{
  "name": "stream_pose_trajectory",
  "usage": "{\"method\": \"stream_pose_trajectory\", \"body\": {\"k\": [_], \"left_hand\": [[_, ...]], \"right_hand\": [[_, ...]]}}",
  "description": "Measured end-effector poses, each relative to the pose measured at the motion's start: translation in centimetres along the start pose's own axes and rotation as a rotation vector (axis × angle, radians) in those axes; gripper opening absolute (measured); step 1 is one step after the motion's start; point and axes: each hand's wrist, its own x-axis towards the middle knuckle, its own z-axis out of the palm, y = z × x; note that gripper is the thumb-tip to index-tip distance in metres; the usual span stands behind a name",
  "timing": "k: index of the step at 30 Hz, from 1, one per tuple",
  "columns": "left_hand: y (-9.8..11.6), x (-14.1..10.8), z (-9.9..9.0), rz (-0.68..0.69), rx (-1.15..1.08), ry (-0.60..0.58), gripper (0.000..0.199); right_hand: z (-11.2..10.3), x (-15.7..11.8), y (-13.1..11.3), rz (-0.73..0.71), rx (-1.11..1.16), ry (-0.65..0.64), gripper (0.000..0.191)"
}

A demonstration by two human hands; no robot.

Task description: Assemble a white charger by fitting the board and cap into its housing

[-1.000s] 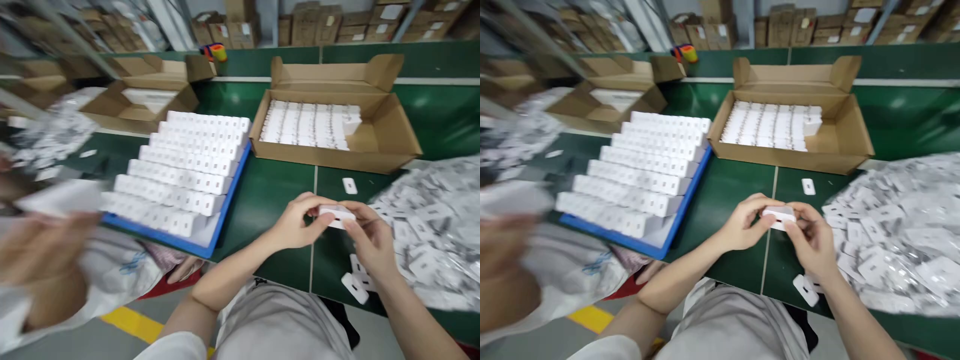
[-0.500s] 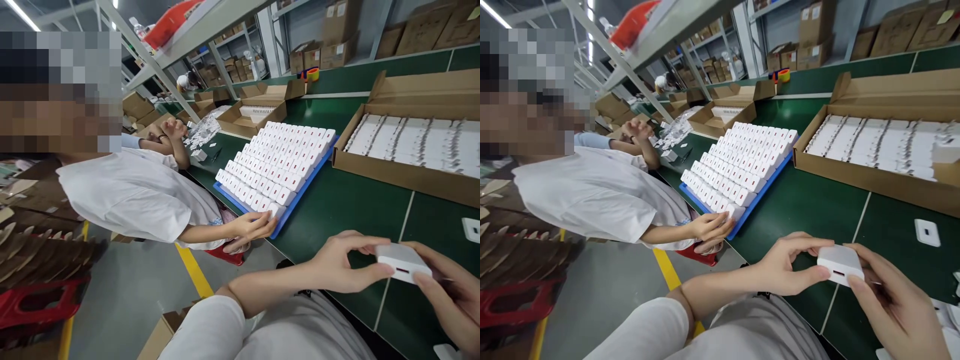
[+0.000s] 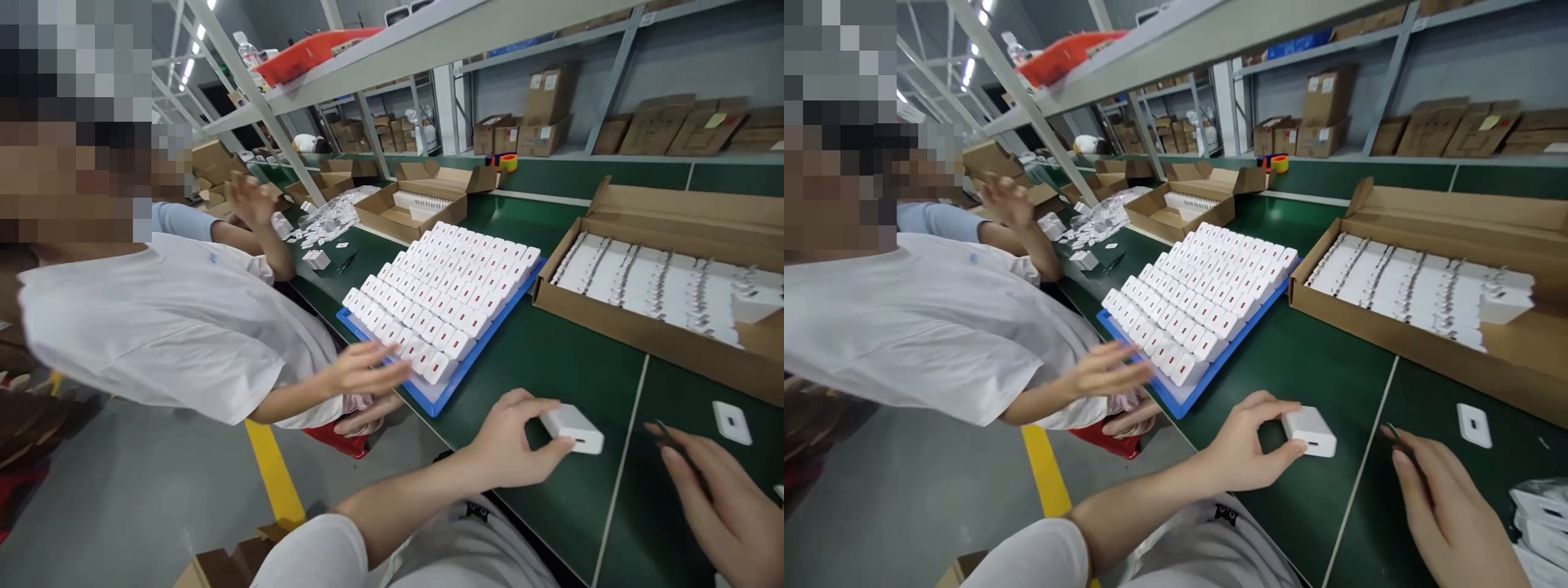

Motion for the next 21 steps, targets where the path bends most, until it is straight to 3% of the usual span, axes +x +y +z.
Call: {"method": "stream_pose_trajectory", "body": {"k": [5,9,17,21], "left_hand": [[-0.6,0.2,-1.9,-0.088,0.126,-0.091,0.034],[-0.9,-0.1,-2.7,-0.038,0.155,-0.216,0.034],[-3.3,-1.4,-3.1,0.106,0.263,-0.378,0.038],[-4.0,-1.8,-2.6,0.175,0.316,-0.415,0.052]], "right_hand": [[2.3,-0.4,0.2,-0.014,-0.165,-0.159,0.029],[3.3,0.3,-1.2,-0.099,-0.255,-0.164,0.028],[2.5,1.4,-3.5,-0.009,-0.265,-0.216,0.02],[1.2,1.8,-3.6,-0.007,-0.293,-0.204,0.02]]}}
